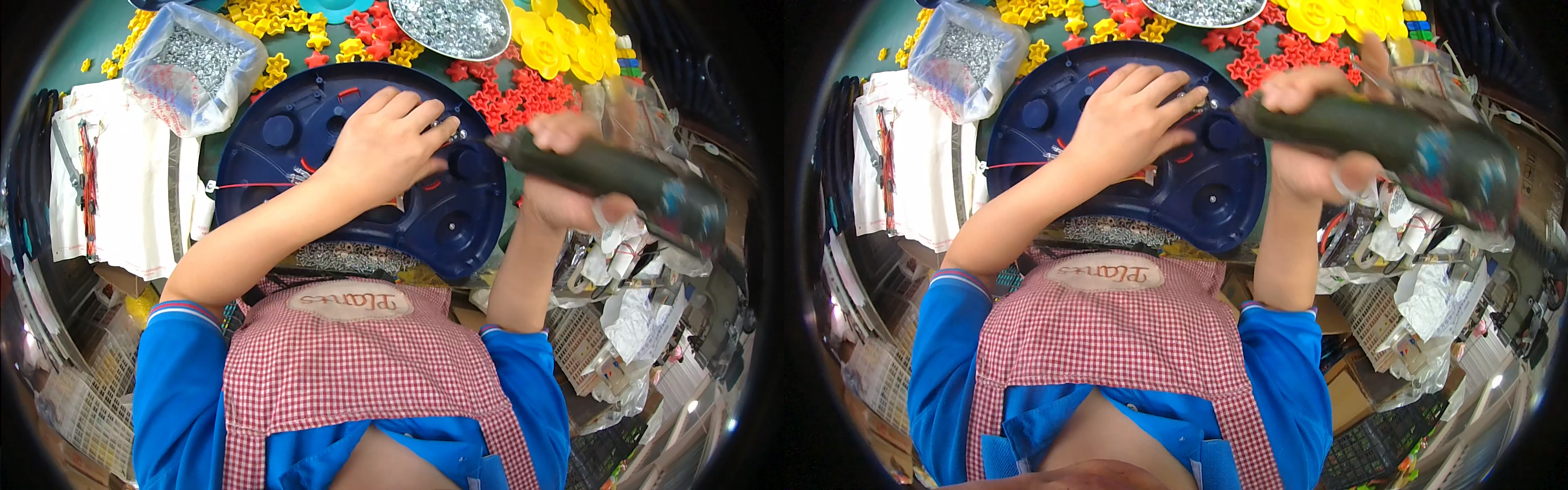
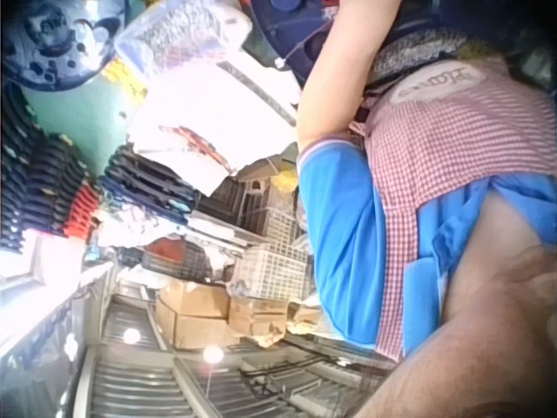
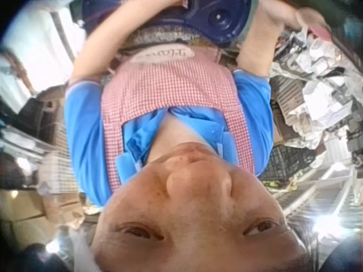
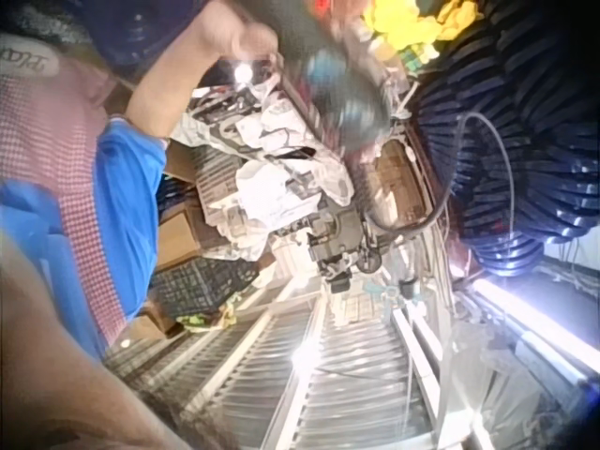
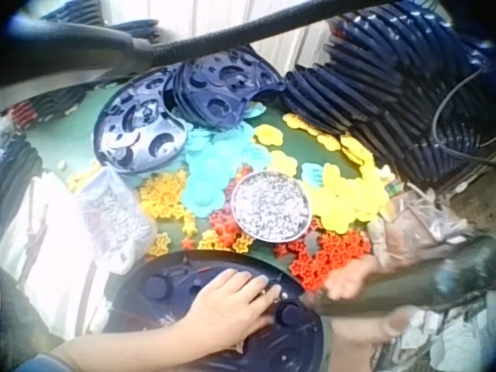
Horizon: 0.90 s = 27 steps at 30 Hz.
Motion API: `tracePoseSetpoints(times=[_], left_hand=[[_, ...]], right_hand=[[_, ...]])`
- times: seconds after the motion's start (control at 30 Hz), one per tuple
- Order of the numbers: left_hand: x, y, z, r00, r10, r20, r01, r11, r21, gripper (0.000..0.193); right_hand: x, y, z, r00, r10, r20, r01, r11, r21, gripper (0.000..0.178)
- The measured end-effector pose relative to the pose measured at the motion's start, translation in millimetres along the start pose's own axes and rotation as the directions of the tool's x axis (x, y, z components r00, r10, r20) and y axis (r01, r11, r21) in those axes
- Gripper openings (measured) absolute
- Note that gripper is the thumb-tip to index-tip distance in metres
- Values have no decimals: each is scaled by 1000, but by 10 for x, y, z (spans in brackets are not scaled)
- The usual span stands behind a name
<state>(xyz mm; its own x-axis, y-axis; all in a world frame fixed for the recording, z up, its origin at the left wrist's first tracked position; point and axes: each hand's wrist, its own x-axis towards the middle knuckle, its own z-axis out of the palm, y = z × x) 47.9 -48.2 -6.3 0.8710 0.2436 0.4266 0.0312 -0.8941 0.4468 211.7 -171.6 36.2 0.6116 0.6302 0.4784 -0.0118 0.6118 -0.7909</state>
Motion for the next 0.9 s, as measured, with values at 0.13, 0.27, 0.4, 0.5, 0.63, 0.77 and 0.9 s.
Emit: tracePoseSetpoints(times=[0.13, 0.27, 0.4, 0.5, 0.63, 0.77, 0.9], left_hand=[[-203, -223, -768, 990, -136, 32, 134, 990, 34, 22], [-521, -434, -1032, 968, -88, 235, 98, 995, -32, 9], [-644, -302, -1036, 966, -71, 250, 60, 997, 49, 18], [-687, -288, -921, 955, 2, 296, -57, 983, 175, 20], [-624, -218, -1044, 909, -134, 394, 123, 991, 54, 11], [-620, -173, -1230, 954, -234, 186, 289, 878, -382, 18], [-601, -128, -1197, 902, -254, 350, 378, 855, -355, 17]], right_hand=[[-141, -440, -266, 947, -286, -146, 252, 944, -213, 82], [-326, -432, -581, 878, -176, -445, -116, 824, -555, 71], [-427, -495, -216, 786, -529, -320, -25, 491, -871, 53], [-492, -567, 49, 770, -606, 198, 413, 237, -879, 41], [-502, 1, 998, 846, 351, 401, 195, 495, -847, 34], [-649, 167, 997, 820, 505, 269, -214, 707, -674, 24], [-681, 158, 1031, 851, 525, 8, -502, 819, -279, 12]])
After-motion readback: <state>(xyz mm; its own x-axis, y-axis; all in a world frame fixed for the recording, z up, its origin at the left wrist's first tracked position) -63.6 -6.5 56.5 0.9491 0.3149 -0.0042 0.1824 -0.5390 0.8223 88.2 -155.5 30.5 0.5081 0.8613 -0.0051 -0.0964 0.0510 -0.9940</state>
